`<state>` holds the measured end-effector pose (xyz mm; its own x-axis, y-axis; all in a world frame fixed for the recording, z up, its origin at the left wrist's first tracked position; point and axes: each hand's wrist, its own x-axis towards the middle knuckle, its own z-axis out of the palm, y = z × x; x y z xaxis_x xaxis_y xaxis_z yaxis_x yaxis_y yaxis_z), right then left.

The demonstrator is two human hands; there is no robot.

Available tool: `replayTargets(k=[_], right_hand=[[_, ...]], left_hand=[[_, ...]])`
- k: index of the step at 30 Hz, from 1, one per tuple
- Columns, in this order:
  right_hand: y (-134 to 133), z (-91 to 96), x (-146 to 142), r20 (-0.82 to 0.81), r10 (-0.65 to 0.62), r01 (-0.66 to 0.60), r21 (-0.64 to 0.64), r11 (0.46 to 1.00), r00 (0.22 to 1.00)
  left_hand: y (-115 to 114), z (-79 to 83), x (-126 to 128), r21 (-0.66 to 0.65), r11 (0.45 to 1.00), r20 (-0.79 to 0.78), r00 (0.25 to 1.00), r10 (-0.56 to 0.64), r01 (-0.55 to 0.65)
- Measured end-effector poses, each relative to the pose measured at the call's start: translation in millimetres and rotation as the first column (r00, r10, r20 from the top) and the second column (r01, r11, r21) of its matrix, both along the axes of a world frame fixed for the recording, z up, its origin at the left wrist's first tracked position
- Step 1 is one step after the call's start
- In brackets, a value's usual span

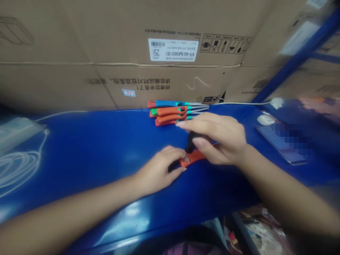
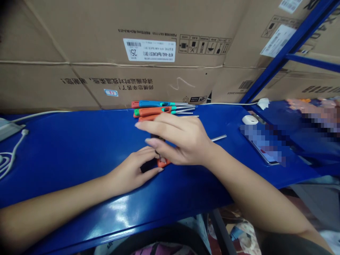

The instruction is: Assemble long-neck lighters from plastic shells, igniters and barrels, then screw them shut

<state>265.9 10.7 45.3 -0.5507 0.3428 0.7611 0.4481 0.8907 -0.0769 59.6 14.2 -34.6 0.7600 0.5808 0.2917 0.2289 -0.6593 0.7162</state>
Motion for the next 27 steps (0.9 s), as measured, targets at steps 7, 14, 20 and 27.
replayTargets(k=[7,14,20,27], right_hand=[[-2.1,2.0,-2.1,-0.052,0.044,-0.048,-0.071,0.996,0.998],[-1.7,4.9,1.9,-0.028,0.131,-0.134,-0.250,0.959,0.991],[1.2,3.6,0.7,-0.093,0.003,-0.010,-0.076,0.997,0.996],[1.0,4.8,-0.3,-0.157,0.094,-0.136,-0.284,0.949,0.983]], left_hand=[[0.8,-3.4,-0.4,0.032,0.999,-0.003,1.000,0.010,-0.010],[-0.2,1.7,-0.7,0.015,1.000,-0.013,1.000,0.012,-0.012],[0.2,1.7,0.6,0.010,1.000,0.002,1.000,-0.003,0.003],[1.0,0.3,0.8,0.003,1.000,-0.010,1.000,0.010,-0.010]])
